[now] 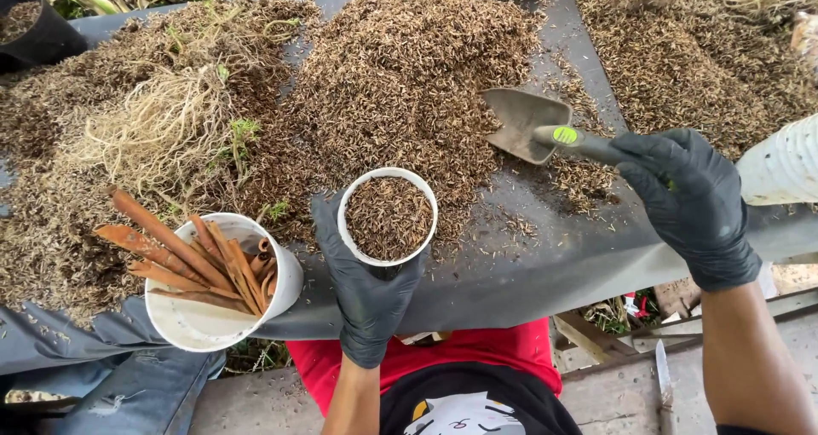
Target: Filling a small plastic cup with soil using a hand trowel and planting a wooden cutting.
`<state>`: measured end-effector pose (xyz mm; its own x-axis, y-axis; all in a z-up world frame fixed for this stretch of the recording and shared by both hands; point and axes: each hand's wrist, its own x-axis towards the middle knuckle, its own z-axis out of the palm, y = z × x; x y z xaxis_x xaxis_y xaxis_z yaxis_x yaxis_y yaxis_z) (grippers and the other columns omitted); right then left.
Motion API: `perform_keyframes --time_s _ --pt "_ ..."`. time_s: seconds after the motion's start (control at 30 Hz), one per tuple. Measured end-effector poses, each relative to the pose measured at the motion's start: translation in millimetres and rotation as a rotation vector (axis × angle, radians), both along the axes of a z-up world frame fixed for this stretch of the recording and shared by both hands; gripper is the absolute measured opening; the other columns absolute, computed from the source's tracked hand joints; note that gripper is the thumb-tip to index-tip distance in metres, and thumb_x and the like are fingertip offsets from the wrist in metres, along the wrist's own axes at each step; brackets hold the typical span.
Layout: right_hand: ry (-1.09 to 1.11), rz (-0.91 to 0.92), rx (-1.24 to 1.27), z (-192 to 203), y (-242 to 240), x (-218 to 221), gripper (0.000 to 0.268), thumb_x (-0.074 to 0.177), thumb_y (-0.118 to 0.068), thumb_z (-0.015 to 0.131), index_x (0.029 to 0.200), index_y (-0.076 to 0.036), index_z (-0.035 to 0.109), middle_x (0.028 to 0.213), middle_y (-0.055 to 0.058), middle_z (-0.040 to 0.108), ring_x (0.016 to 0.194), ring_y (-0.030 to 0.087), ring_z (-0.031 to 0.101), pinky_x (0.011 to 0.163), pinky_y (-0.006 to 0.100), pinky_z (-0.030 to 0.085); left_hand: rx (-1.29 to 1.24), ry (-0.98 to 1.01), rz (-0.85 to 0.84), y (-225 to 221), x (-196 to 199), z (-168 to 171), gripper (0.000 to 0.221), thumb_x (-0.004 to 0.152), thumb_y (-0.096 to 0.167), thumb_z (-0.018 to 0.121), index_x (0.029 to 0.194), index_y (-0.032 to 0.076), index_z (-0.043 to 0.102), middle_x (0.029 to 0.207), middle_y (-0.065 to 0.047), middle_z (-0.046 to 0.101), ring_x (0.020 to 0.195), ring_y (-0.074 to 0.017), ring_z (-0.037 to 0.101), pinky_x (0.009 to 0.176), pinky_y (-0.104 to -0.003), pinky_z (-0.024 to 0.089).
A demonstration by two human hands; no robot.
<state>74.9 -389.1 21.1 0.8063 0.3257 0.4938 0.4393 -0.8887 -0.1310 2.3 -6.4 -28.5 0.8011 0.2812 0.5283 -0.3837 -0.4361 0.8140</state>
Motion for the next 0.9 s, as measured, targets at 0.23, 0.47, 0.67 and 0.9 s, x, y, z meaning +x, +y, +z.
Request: perform_keyframes --time_s 0.23,0.47,0.67,0.9 --pt "0.076 0.029 -0.002 3.2 15.7 12.5 0.034 0.112 -0.021 0.063 0.144 -0.008 0.064 0.103 0.014 0.064 0.077 0.025 0.056 0.058 0.038 0.044 0.074 -0.014 0.024 -1.5 2.0 -9.8 0.115 0.081 0.028 0.09 0.162 0.0 0.013 0.163 -0.023 0.034 0.158 -0.0405 0.029 0.135 -0.057 0.02" --pt "0.201 0.057 -0.196 -3.8 25.4 12.6 0.058 0.098 -0.034 0.07 0.15 -0.011 0.058 0.098 0.008 0.076 0.063 0.02 0.067 0.053 0.036 0.056 0.021 0.034 0.032 -2.6 -2.2 -11.6 0.114 0.079 0.032 0.09 0.161 0.0 0.018 0.167 -0.025 0.027 0.16 -0.0406 0.026 0.134 -0.054 0.02" --pt "0.565 -0.015 0.496 0.5 37.0 2.0 0.049 0.098 -0.009 0.066 0.146 -0.005 0.059 0.086 0.011 0.072 0.057 0.015 0.064 0.05 0.024 0.058 0.085 -0.011 0.06 -4.1 -2.1 -12.3 0.117 0.078 0.029 0.094 0.162 0.0 0.018 0.167 -0.025 0.029 0.159 -0.0404 0.027 0.135 -0.054 0.02" --pt "0.423 0.073 0.498 17.0 25.0 -13.0 0.049 0.094 0.001 0.068 0.142 0.002 0.058 0.13 0.023 0.068 0.1 0.025 0.071 0.086 0.032 0.061 0.133 0.065 -0.07 -8.7 3.1 -7.8 0.115 0.083 0.041 0.085 0.164 0.006 0.012 0.167 -0.025 0.029 0.156 -0.0431 0.032 0.128 -0.056 0.028"
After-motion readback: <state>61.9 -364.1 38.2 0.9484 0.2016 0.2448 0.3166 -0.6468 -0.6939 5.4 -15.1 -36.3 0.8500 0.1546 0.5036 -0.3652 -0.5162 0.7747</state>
